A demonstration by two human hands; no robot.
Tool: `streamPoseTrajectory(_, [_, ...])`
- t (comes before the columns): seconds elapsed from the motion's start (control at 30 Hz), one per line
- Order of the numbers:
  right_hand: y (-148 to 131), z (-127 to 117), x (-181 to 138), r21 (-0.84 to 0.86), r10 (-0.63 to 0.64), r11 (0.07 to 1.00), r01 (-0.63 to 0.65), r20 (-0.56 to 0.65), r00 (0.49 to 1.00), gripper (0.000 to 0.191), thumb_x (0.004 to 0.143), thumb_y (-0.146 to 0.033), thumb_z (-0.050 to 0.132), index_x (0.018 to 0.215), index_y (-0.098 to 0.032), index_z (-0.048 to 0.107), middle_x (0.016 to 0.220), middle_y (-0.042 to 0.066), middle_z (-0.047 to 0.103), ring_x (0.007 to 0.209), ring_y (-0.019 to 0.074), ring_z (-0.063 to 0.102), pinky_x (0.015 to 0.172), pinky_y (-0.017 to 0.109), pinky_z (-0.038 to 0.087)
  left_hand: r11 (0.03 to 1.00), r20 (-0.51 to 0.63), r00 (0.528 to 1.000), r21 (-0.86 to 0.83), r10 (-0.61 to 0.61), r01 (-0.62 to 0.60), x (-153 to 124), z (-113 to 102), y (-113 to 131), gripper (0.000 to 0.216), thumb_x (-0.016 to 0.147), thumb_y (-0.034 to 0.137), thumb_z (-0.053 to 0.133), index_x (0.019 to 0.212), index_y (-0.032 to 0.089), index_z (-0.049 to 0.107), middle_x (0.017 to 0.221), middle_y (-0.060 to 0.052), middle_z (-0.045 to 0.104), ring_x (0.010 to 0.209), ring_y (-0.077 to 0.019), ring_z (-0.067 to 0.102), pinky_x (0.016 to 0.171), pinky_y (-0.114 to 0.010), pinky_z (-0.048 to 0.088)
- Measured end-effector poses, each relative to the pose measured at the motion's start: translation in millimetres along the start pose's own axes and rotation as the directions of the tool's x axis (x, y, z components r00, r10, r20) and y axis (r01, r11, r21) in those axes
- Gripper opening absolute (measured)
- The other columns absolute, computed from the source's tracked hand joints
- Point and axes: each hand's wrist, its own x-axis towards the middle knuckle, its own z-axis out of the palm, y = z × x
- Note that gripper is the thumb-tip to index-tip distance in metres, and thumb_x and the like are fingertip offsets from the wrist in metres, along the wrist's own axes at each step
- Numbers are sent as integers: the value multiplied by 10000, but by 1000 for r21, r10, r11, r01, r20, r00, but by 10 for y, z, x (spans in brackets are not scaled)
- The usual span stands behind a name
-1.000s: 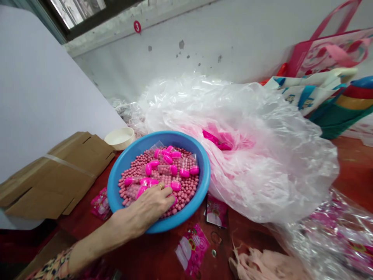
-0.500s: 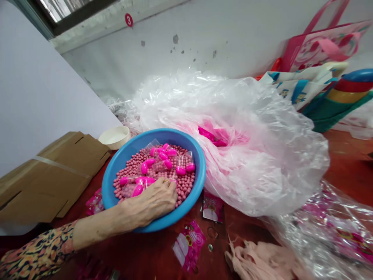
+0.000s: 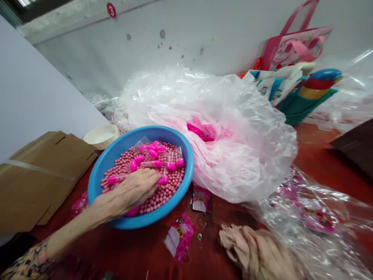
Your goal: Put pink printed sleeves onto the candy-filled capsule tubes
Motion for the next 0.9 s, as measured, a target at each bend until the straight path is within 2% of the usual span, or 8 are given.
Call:
streamPoseTrajectory(0.1, [-80, -112, 182, 27, -12, 1000, 12, 11, 1000, 356, 933, -446, 402, 945, -200, 659, 747, 72, 682, 629, 228, 603, 568, 354, 443, 980, -97, 991, -181, -96, 77, -78, -103, -67, 270, 950, 220, 404, 1098, 130, 611, 1111, -121, 689, 1028, -236, 626, 910, -408, 484])
streamPoseTrajectory(0.2, [-381, -203, 355, 29, 246, 969, -244, -78, 966, 339, 921, -470, 459, 880, -176, 622, 815, 117, 658, 717, 269, 585, 665, 403, 445, 928, -139, 973, -349, -186, 128, -146, -133, -104, 298, 958, 257, 415, 1155, 154, 614, 1072, -72, 723, 961, -183, 668, 833, -306, 527])
streamPoseTrajectory(0.23, [-518, -201, 395, 58, 253, 967, -248, -93, 963, 302, 918, -416, 497, 927, -142, 624, 870, 150, 656, 798, 296, 582, 730, 434, 446, 913, -135, 969, -383, -207, 142, -162, -114, -112, 306, 957, 250, 418, 1171, 153, 614, 1061, -70, 731, 934, -178, 679, 795, -287, 539])
streamPoseTrajectory(0.33, [-929, -51, 434, 233, 69, 971, -54, -58, 996, 221, 894, -308, 581, 1019, -128, 609, 877, 116, 632, 830, 261, 568, 797, 423, 452, 897, -107, 967, -408, -230, 168, -208, 20, -140, 307, 948, 247, 434, 1166, 158, 631, 1046, -73, 741, 911, -189, 688, 786, -300, 543])
streamPoseTrajectory(0.43, [-1180, 219, 379, 257, 25, 966, -32, 31, 999, 203, 929, -328, 515, 873, -183, 646, 778, 65, 608, 722, 210, 539, 637, 322, 475, 918, -128, 964, -354, -234, 176, -265, 165, -164, 304, 928, 251, 462, 1180, 183, 618, 1092, -89, 722, 971, -237, 668, 861, -392, 515])
streamPoseTrajectory(0.6, [-1194, 418, 303, 265, 27, 963, -40, 51, 998, 258, 939, -247, 501, 736, -191, 651, 665, 36, 571, 659, 186, 518, 589, 298, 465, 958, -210, 954, -238, -214, 162, -337, 225, -119, 264, 909, 211, 465, 1102, 233, 643, 1097, -81, 704, 998, -247, 645, 893, -395, 489])
streamPoseTrajectory(0.8, [-1045, 232, 328, 330, -32, 943, 32, -7, 999, 159, 921, -196, 526, 955, -151, 675, 767, 58, 613, 704, 177, 585, 621, 298, 497, 963, -361, 893, -119, -270, 243, -352, 78, 112, 280, 908, 169, 439, 1131, 114, 598, 1115, -186, 667, 1052, -337, 601, 896, -537, 465])
streamPoseTrajectory(0.9, [-933, 68, 358, 349, -65, 935, 66, -15, 998, 160, 891, -186, 573, 1023, -172, 662, 792, 44, 633, 720, 172, 606, 666, 301, 493, 977, -540, 815, -138, -212, 163, -419, 7, 353, 199, 913, 189, 489, 1036, 109, 623, 945, -144, 720, 885, -258, 659, 792, -392, 530])
